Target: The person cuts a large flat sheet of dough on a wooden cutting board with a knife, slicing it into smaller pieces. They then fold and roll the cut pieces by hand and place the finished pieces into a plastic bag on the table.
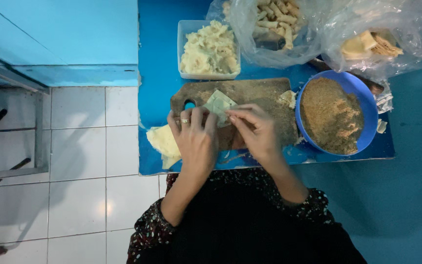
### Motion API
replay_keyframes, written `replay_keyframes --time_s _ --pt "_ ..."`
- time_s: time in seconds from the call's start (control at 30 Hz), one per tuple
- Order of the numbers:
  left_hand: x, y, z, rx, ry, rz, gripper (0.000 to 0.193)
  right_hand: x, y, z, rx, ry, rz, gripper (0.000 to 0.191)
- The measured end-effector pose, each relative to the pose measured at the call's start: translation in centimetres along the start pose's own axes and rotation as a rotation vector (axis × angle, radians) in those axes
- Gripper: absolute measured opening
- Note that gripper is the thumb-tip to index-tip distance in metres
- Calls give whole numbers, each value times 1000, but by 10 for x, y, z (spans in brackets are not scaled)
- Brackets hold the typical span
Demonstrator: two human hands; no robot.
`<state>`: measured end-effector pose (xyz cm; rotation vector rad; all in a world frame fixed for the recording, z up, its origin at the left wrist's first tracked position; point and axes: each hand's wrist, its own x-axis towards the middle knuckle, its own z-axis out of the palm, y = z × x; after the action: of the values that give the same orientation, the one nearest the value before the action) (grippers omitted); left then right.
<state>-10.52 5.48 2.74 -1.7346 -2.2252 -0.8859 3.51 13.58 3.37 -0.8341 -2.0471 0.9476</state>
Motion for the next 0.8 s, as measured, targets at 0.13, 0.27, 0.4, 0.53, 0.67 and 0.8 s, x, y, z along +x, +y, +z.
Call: replay_keyframes --time_s 0.13,0.27,0.4,0.53,0.67,0.8 --pt "0 -2 -8 25 -29 71 13 2 -4 4 -207 -11 -128 20" --pt "-3 -4 -11 231 -37 217 18 10 -5 -9 -264 -148 -222 22" --pt "1 -12 -2 249 -43 340 19 17 -2 -26 -320 -240 -308 21" --pt "10 -20 9 47 -60 237 13 22 6 -30 -300 -275 -322 19" --pt "13 -23 7 -81 -64 170 12 37 19 -28 -320 -297 -207 10" --pt "20 -20 6 -117 -67 70 16 47 28 -21 -231 -311 -110 12"
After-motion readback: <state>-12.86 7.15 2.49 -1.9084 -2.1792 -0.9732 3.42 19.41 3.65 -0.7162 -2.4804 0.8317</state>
